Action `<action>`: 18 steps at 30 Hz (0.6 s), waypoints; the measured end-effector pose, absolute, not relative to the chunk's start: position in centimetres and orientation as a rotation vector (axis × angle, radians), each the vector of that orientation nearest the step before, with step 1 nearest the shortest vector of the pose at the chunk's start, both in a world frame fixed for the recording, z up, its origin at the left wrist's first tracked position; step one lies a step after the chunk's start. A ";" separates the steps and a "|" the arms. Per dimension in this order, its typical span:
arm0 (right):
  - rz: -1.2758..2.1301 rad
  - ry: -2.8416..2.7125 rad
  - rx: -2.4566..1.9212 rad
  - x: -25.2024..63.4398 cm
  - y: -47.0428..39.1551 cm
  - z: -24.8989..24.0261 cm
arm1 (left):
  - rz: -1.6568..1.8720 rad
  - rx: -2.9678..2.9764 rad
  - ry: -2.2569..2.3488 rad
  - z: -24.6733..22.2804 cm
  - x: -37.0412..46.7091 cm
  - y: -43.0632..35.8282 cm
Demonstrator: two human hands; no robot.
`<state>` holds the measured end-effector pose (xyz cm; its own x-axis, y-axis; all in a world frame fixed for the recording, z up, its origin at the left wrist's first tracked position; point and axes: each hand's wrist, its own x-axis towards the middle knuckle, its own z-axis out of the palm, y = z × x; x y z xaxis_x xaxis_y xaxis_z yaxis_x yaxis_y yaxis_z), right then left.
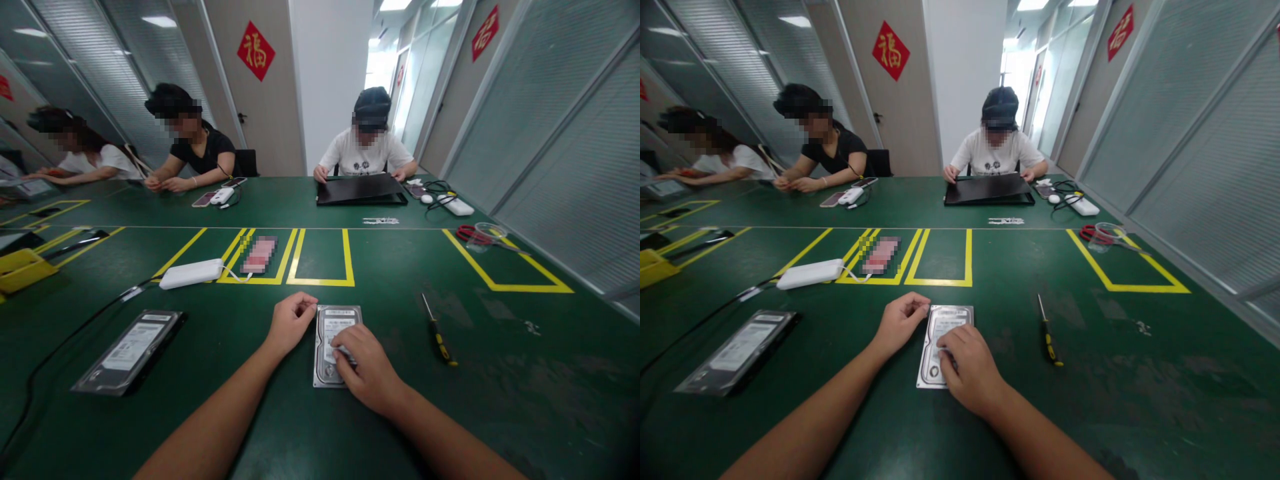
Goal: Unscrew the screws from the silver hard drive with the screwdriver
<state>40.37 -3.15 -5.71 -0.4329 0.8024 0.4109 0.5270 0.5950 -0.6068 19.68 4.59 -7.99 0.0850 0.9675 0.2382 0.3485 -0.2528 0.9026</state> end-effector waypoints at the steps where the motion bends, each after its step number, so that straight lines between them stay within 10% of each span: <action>1: 0.512 -2.134 -1.047 40.4 -3.2 -5.7 | 1.169 1.706 1.310 -8.0 19.6 4.7; 18: 0.495 -2.122 -1.029 40.3 -3.1 -6.2 | 1.035 1.815 1.214 -7.5 18.8 6.3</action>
